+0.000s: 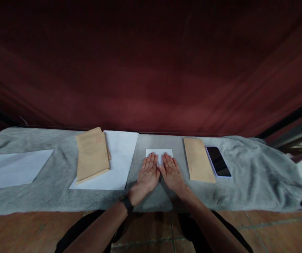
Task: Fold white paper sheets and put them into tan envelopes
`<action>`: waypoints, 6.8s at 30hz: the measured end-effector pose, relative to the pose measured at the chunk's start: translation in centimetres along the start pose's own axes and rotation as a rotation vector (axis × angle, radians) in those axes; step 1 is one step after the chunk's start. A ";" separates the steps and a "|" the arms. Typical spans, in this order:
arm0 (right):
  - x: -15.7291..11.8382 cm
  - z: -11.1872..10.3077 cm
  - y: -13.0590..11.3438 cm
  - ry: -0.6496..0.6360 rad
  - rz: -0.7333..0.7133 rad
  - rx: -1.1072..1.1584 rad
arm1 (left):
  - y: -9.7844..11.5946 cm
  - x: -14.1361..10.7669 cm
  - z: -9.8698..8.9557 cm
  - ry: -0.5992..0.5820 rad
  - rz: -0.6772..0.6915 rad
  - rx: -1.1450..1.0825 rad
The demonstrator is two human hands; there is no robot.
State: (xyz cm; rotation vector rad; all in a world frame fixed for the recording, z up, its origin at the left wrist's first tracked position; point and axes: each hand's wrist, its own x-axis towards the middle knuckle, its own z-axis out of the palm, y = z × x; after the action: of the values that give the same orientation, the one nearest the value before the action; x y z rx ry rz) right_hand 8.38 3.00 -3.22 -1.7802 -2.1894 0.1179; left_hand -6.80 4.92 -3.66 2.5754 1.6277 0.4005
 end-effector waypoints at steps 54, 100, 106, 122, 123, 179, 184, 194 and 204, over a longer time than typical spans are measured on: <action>2.0 1.7 2.3 0.162 0.092 -0.154 | -3.3 2.4 -0.6 0.009 -0.139 0.203; -1.0 -0.5 2.0 0.035 0.065 -0.132 | -3.5 -0.1 -3.1 -0.027 0.070 0.138; -0.3 -1.7 2.0 -0.041 0.092 -0.119 | -3.4 1.0 -3.8 -0.098 0.174 0.121; 0.4 -3.2 2.6 -0.136 0.029 -0.089 | -2.5 1.0 -4.8 -0.135 0.264 0.202; 0.5 -3.3 2.6 -0.141 0.015 -0.090 | -2.5 1.0 -4.9 -0.143 0.263 0.197; 3.9 -2.3 2.6 0.071 0.307 -0.024 | -4.1 4.7 -3.6 0.071 -0.366 -0.350; 3.7 -1.9 2.9 0.090 0.250 -0.067 | -2.9 4.3 -4.0 0.077 -0.263 -0.158; 3.3 -1.9 3.2 0.105 0.251 -0.056 | 0.6 1.2 -3.0 -0.037 0.172 0.023; 2.2 -0.8 1.0 0.163 0.034 0.436 | 1.4 -0.4 -2.1 -0.118 0.308 0.040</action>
State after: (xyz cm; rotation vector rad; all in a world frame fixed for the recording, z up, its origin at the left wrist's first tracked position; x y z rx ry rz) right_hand 9.15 5.22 -2.33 -1.5223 -1.8462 0.4089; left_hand -6.29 3.82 -1.42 2.8261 1.2165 0.2277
